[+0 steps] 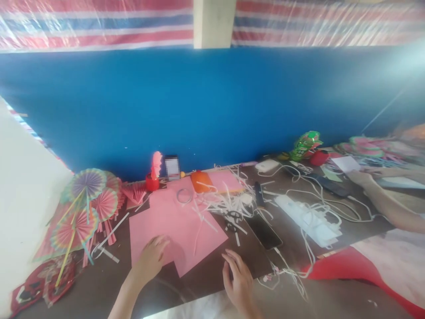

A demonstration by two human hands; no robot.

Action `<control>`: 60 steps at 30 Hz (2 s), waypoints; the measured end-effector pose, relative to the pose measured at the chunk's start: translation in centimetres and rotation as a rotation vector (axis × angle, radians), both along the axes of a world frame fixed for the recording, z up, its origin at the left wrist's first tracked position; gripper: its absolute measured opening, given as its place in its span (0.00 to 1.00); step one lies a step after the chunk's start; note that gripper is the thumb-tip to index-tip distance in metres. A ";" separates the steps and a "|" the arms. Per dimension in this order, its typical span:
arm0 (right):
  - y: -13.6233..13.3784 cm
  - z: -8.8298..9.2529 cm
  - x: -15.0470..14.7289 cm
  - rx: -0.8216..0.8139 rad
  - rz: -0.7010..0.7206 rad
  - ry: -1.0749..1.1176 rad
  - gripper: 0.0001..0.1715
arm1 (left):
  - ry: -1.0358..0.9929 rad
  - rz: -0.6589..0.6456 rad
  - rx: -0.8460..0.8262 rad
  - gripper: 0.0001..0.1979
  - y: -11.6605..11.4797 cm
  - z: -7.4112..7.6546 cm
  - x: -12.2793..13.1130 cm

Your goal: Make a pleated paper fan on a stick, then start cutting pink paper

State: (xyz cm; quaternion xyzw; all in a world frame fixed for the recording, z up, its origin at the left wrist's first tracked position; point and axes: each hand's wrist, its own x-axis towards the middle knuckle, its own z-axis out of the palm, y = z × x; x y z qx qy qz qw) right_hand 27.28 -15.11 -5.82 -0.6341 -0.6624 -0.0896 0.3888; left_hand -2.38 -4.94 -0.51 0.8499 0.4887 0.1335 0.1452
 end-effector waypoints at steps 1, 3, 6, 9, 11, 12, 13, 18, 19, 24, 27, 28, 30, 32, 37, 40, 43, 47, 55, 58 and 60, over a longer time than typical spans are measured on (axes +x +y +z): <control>0.0 -0.1 0.1 0.006 0.003 -0.002 0.15 | -0.010 -0.011 -0.015 0.23 0.9 0.9 0.6; 0.0 -0.4 0.2 0.013 0.010 -0.001 0.15 | -0.032 -0.001 -0.008 0.21 3.0 2.6 2.0; 0.0 -0.6 0.4 0.008 0.020 -0.005 0.15 | 0.012 -0.078 -0.007 0.17 6.8 4.7 4.7; 0.1 -0.7 0.4 0.034 0.020 -0.025 0.14 | 0.076 -0.069 0.022 0.16 10.6 5.3 7.7; 0.2 -0.8 0.4 0.058 0.017 -0.044 0.14 | 0.109 -0.070 0.026 0.15 12.7 4.8 9.5; 0.2 -0.9 0.5 0.064 0.016 -0.051 0.14 | 0.125 -0.062 0.031 0.14 13.6 4.4 10.3; 0.2 -0.9 0.5 0.063 0.016 -0.054 0.14 | 0.141 -0.049 0.040 0.13 14.4 3.9 11.0; 0.0 -1.1 0.6 0.032 0.010 -0.047 0.14 | 0.186 -0.015 0.094 0.13 16.3 2.1 12.6; 0.0 -1.2 0.6 0.036 0.010 -0.051 0.14 | 0.193 -0.017 0.105 0.12 16.3 2.0 12.6; 0.1 -2.0 0.7 0.081 0.007 -0.057 0.18 | 0.218 0.094 0.173 0.18 16.0 1.8 12.7; 0.2 -2.2 0.4 0.084 -0.027 -0.022 0.21 | 0.214 0.171 0.196 0.24 16.5 2.1 13.4; 0.2 -2.2 0.4 0.084 -0.029 -0.015 0.21 | 0.213 0.182 0.196 0.24 17.0 2.2 13.6; 0.2 -2.0 0.2 0.089 -0.023 -0.010 0.21 | 0.212 0.172 0.192 0.24 18.0 2.4 14.3; 0.2 -1.9 0.1 0.085 -0.024 -0.010 0.21 | 0.210 0.115 0.195 0.21 19.2 2.6 14.9; 0.0 -1.9 0.0 0.062 -0.038 -0.027 0.22 | 0.206 -0.132 0.219 0.18 21.0 2.8 16.7; -0.3 -1.8 0.0 0.030 -0.019 -0.035 0.21 | 0.224 -0.230 0.235 0.17 21.3 2.7 18.2; -0.4 -1.3 -0.1 -0.005 0.002 -0.033 0.19 | 0.257 -0.322 0.247 0.19 21.7 2.8 19.5; -0.3 -0.4 -0.2 -0.023 0.007 -0.052 0.18 | 0.302 -0.397 0.239 0.16 22.9 3.5 20.7; -0.4 1.1 -0.6 -0.049 0.021 -0.052 0.17 | 0.289 -0.391 0.212 0.15 22.9 4.2 20.7; -0.4 1.4 -0.7 -0.059 0.027 -0.056 0.16 | 0.278 -0.379 0.158 0.19 22.6 3.8 20.0; -0.3 1.6 -0.8 -0.061 0.025 -0.050 0.16 | 0.270 -0.364 0.095 0.18 22.7 3.4 19.6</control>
